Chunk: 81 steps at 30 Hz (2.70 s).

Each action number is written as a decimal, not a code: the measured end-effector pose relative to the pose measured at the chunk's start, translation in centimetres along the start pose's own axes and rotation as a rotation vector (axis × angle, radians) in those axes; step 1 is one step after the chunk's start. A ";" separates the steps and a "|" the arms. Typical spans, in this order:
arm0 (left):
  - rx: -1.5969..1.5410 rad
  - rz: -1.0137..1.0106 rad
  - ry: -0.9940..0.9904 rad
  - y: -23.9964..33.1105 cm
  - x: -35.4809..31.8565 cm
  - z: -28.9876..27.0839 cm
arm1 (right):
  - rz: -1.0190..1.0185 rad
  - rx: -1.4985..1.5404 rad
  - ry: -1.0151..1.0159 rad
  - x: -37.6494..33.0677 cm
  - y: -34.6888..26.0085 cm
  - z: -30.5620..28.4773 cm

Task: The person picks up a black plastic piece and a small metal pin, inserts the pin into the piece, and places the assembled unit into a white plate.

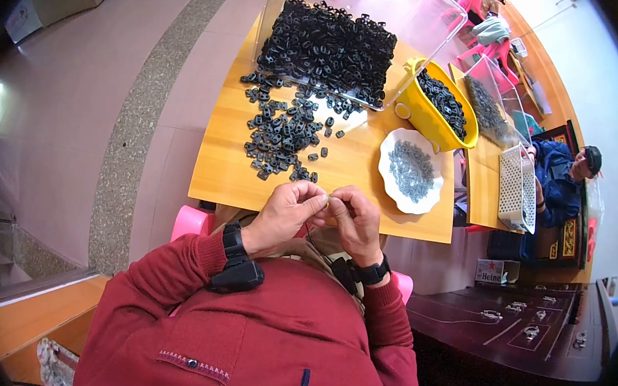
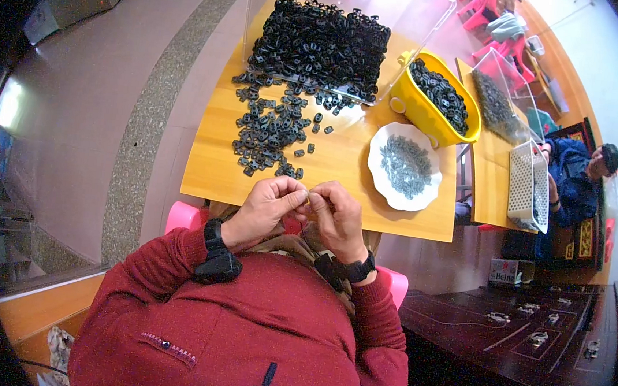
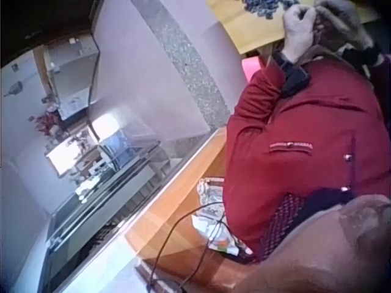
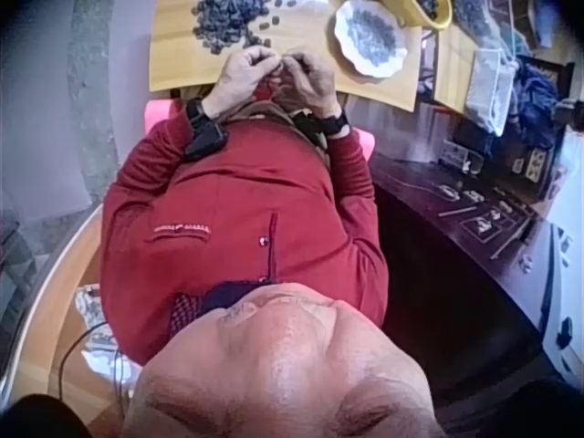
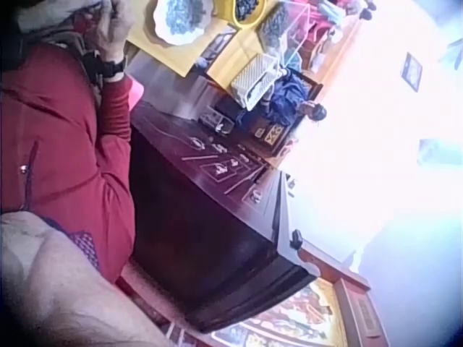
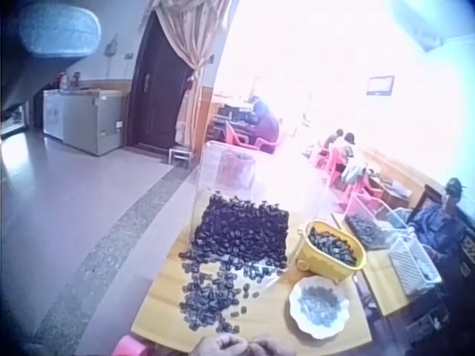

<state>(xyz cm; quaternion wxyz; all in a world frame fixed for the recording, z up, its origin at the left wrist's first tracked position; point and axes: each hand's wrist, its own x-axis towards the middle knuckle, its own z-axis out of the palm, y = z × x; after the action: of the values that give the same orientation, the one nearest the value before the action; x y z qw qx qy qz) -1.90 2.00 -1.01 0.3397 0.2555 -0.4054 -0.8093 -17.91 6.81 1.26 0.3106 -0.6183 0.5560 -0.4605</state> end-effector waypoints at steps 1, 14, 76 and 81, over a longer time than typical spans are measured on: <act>0.008 0.001 -0.003 0.0 0.0 0.0 | 0.001 0.000 0.001 0.0 0.1 0.0; 0.009 -0.014 -0.015 0.1 0.0 0.0 | 0.008 -0.008 -0.046 0.0 0.4 -0.4; -0.013 -0.076 0.012 0.2 -0.1 0.0 | 0.016 0.043 0.025 -0.4 0.6 0.0; -0.054 -0.085 0.023 0.2 -0.1 0.0 | 0.046 -0.030 0.217 0.5 -0.3 -2.4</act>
<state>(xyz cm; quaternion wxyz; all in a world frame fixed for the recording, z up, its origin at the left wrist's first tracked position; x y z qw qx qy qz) -1.74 1.94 -0.82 0.3165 0.2724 -0.3685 -0.8306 -19.98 6.69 2.56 0.2500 -0.5565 0.6071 -0.5091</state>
